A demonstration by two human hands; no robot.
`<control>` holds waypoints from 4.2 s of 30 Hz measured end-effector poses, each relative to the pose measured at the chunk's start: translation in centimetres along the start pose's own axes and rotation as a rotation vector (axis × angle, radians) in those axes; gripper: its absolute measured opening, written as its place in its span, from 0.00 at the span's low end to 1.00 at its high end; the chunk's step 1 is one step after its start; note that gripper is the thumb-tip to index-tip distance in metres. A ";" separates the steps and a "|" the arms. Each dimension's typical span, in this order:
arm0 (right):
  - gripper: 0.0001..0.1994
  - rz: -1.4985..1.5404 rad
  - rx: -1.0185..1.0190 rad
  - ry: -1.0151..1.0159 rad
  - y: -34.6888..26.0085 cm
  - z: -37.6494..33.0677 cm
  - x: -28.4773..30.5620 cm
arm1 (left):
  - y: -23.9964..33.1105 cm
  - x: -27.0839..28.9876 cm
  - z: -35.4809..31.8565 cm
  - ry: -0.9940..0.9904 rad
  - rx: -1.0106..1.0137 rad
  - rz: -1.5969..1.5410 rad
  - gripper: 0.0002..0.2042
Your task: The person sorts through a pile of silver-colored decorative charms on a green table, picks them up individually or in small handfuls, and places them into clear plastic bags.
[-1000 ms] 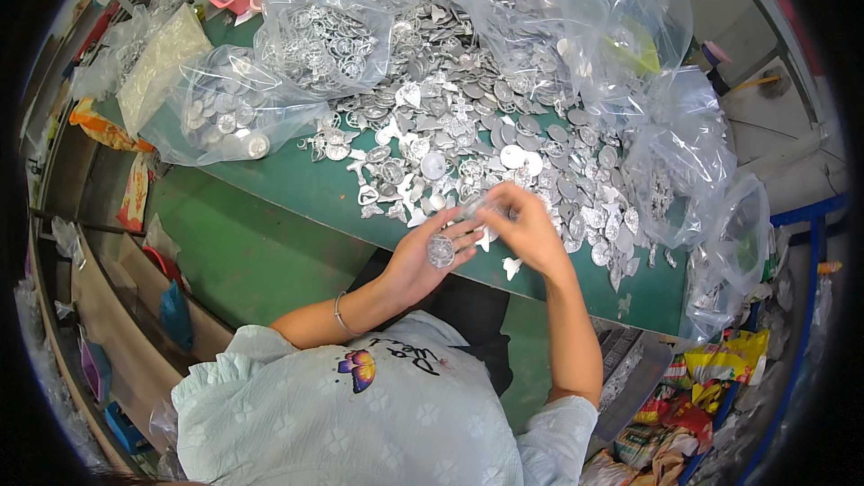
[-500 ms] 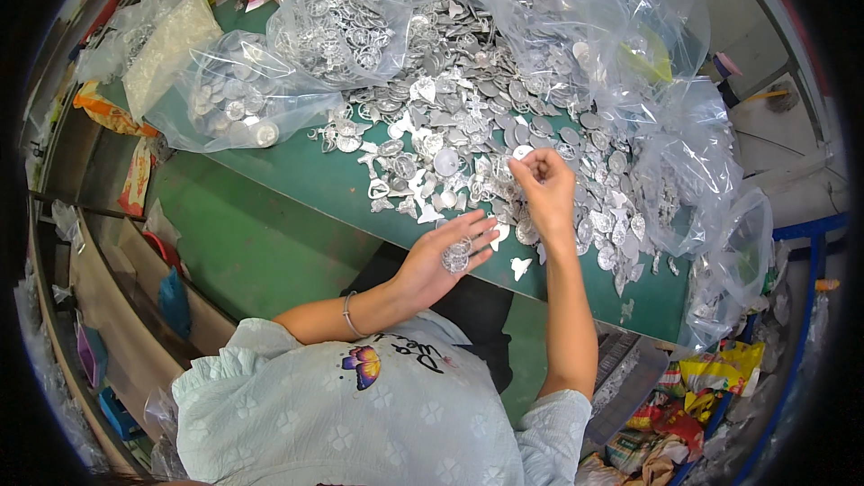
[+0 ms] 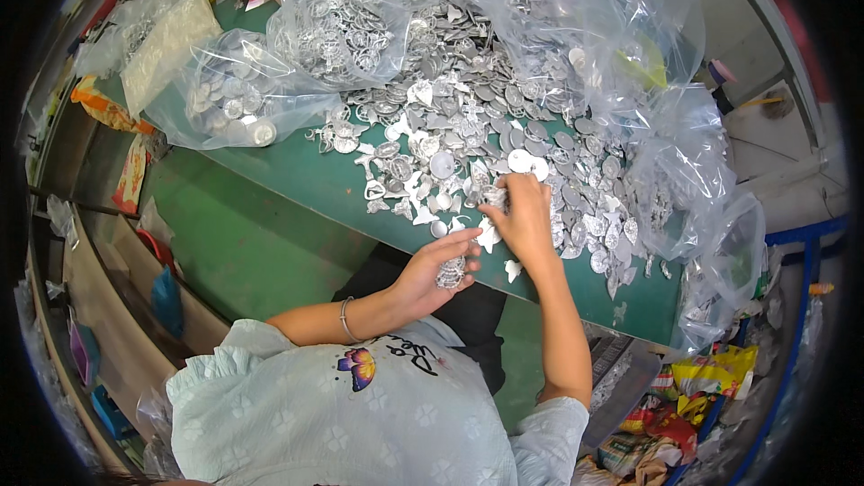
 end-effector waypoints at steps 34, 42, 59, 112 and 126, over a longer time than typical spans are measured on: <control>0.17 0.296 -0.159 -0.043 -0.5 0.0 3.2 | 1.2 -0.9 3.1 -0.070 -0.006 -0.067 0.21; 0.24 -0.060 -0.078 -0.052 4.4 1.6 1.4 | 1.1 -2.3 4.4 -0.060 0.087 -0.120 0.20; 0.12 -0.085 -0.330 0.241 11.6 2.8 6.5 | 5.0 -5.5 12.3 -0.103 0.146 0.284 0.15; 0.15 0.196 -0.182 -0.114 7.6 2.2 4.8 | 6.7 -3.6 12.4 -0.118 0.090 0.130 0.18; 0.22 -0.127 -0.213 -0.073 12.1 5.0 4.7 | 6.5 -3.7 13.0 -0.197 0.047 0.112 0.21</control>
Point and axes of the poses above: each hand's wrist, its own z-axis towards the middle knuckle, its own x-axis out of the back of the hand, y = z × x, the point moved 6 cm from there along z, towards the middle knuckle, and after that the axes turned 12 degrees about z, right-handed, at the moved point
